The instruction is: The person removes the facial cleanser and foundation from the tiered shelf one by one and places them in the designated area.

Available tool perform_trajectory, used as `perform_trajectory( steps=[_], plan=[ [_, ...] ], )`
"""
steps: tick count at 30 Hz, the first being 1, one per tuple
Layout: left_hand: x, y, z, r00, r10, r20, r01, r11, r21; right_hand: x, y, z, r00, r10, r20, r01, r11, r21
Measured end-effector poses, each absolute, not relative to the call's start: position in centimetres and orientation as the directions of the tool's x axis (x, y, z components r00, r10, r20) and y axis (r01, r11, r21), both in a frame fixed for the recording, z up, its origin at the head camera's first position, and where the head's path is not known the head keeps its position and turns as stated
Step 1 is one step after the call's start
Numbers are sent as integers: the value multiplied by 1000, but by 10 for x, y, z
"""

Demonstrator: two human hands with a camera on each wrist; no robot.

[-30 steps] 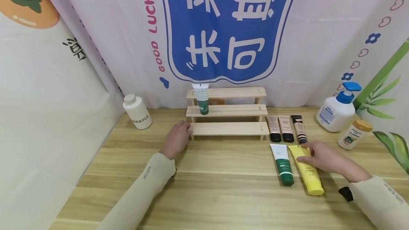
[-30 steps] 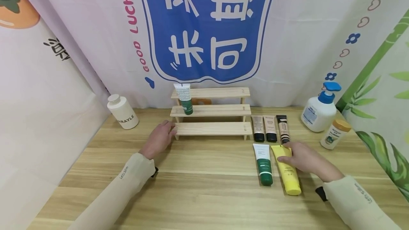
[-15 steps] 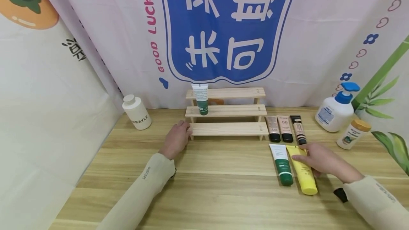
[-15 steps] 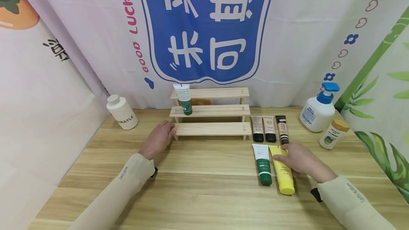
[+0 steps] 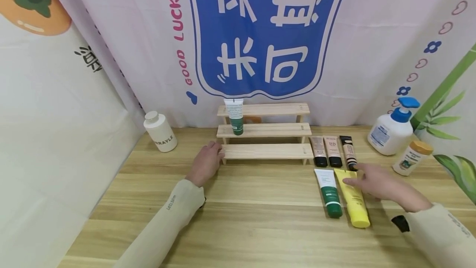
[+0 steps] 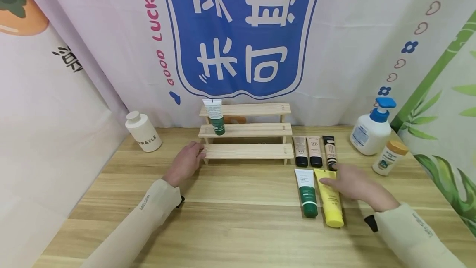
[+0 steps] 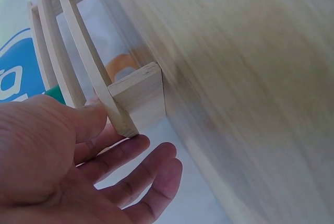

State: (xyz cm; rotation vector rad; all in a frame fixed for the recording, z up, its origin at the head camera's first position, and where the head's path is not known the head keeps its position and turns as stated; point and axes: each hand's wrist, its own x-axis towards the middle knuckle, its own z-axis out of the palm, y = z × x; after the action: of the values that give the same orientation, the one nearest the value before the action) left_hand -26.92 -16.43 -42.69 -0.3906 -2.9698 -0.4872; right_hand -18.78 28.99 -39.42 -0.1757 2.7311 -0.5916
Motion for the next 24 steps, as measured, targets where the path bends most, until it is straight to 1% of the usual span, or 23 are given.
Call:
perform_trajectory(
  steps=[4, 8, 14, 18, 24],
  plan=[
    [-268, -164, -427, -959, 236, 156, 275, 912, 305, -187, 288, -374, -939, -197, -283, -63, 904, -422],
    [-267, -164, -426, -957, 238, 163, 279, 912, 302, -190, 277, -358, -950, -238, -204, -137, 901, -411],
    [-267, -164, -426, -962, 230, 147, 265, 914, 306, -208, 243, -338, -945, -319, -76, -270, 888, -373],
    [-267, -164, -426, -965, 222, 142, 256, 916, 310, -224, 214, -331, -913, -405, 51, -393, 841, -371],
    [-267, -165, -427, -966, 218, 138, 252, 913, 322, -243, 170, -328, -829, -509, 230, -557, 719, -415]
  ],
)
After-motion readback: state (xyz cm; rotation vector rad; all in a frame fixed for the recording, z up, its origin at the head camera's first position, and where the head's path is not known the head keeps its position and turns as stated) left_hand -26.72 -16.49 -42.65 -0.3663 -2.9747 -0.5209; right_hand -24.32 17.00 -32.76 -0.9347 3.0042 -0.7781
